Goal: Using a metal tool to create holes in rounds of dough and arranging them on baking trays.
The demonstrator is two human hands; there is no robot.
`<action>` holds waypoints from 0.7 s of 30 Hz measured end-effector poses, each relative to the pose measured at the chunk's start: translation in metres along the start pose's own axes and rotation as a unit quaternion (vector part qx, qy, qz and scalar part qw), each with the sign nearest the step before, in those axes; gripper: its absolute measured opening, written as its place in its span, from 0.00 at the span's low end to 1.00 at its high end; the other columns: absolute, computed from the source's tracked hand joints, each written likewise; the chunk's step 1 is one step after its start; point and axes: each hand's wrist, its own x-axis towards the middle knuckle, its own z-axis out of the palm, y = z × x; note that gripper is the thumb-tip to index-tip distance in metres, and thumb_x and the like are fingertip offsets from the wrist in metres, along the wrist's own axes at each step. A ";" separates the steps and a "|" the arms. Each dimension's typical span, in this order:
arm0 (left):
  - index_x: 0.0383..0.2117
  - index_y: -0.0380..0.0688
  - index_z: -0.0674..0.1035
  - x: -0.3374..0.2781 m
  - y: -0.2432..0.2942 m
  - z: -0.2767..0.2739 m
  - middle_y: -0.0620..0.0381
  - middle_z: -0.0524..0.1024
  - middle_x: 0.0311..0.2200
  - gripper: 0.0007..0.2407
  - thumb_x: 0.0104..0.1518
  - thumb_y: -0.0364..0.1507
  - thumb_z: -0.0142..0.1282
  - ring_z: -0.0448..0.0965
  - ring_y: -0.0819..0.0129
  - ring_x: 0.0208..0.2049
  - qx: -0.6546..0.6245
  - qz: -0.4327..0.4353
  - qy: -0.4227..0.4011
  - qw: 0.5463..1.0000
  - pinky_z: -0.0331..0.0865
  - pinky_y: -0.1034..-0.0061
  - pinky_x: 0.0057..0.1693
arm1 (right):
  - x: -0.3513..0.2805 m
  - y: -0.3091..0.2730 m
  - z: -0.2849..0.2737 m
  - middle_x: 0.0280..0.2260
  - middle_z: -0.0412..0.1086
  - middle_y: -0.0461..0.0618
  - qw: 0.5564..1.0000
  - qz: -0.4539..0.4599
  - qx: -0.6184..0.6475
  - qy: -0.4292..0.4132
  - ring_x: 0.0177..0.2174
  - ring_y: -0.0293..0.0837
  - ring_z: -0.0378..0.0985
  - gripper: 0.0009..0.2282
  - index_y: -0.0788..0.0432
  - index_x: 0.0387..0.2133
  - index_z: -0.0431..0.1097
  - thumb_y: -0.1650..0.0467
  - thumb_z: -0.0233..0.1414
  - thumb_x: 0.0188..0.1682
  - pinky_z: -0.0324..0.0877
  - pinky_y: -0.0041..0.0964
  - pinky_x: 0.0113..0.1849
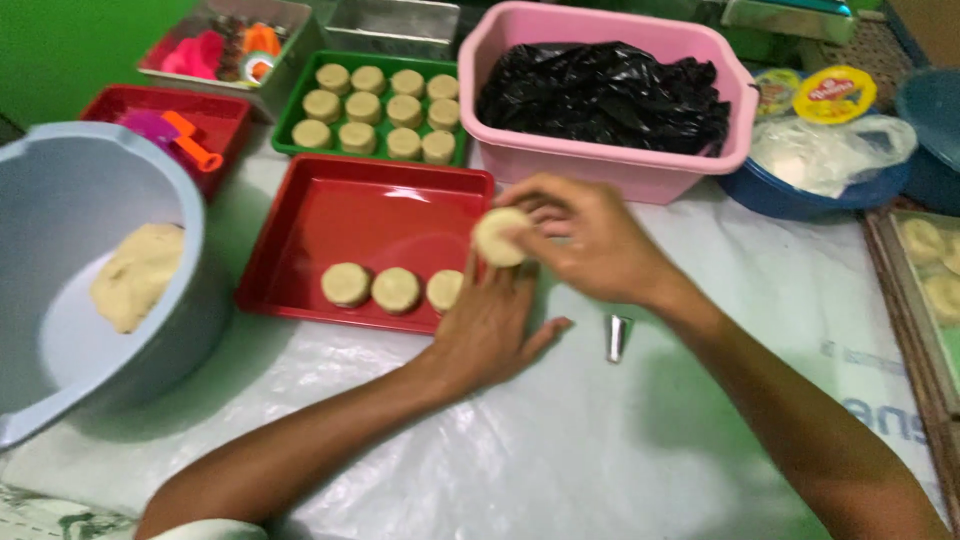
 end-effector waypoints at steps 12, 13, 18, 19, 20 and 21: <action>0.60 0.27 0.64 0.017 0.027 -0.022 0.30 0.68 0.55 0.29 0.55 0.32 0.62 0.65 0.34 0.63 -0.191 -0.014 0.024 0.981 0.56 0.48 0.68 | -0.078 0.085 -0.051 0.42 0.73 0.66 0.977 0.183 0.011 0.105 0.37 0.52 0.83 0.15 0.66 0.48 0.70 0.79 0.56 0.47 0.81 0.46 0.40; 0.60 0.27 0.64 0.022 0.030 -0.019 0.30 0.68 0.55 0.29 0.55 0.32 0.62 0.65 0.34 0.63 -0.188 -0.015 0.023 0.982 0.56 0.48 0.68 | -0.079 0.085 -0.048 0.42 0.73 0.66 0.978 0.182 0.014 0.105 0.37 0.52 0.83 0.15 0.66 0.48 0.70 0.79 0.56 0.47 0.81 0.46 0.40; 0.64 0.32 0.60 0.042 0.036 0.003 0.31 0.70 0.54 0.33 0.53 0.30 0.64 0.68 0.36 0.61 -0.297 -0.059 -0.009 0.953 0.62 0.48 0.65 | -0.082 0.091 -0.038 0.40 0.75 0.63 0.979 0.166 0.029 0.115 0.39 0.51 0.83 0.15 0.64 0.46 0.71 0.78 0.58 0.45 0.80 0.43 0.43; 0.64 0.32 0.60 0.044 0.037 0.005 0.31 0.70 0.54 0.33 0.53 0.30 0.64 0.68 0.36 0.61 -0.298 -0.056 -0.010 0.953 0.62 0.48 0.65 | -0.082 0.089 -0.041 0.40 0.75 0.63 0.979 0.166 0.028 0.118 0.39 0.51 0.83 0.15 0.64 0.46 0.71 0.78 0.58 0.45 0.80 0.43 0.43; 0.64 0.33 0.60 0.045 0.039 0.007 0.33 0.72 0.54 0.32 0.53 0.29 0.63 0.69 0.37 0.60 -0.308 -0.062 -0.011 0.949 0.63 0.49 0.64 | -0.082 0.087 -0.043 0.39 0.76 0.63 0.982 0.152 -0.023 0.110 0.40 0.54 0.83 0.13 0.65 0.44 0.73 0.78 0.59 0.44 0.80 0.44 0.43; 0.64 0.34 0.60 0.045 0.040 0.010 0.34 0.73 0.54 0.32 0.53 0.28 0.63 0.71 0.39 0.60 -0.319 -0.070 -0.014 0.945 0.63 0.50 0.64 | -0.083 0.085 -0.044 0.38 0.77 0.64 0.982 0.141 -0.074 0.100 0.41 0.56 0.83 0.11 0.65 0.41 0.74 0.78 0.60 0.44 0.80 0.45 0.43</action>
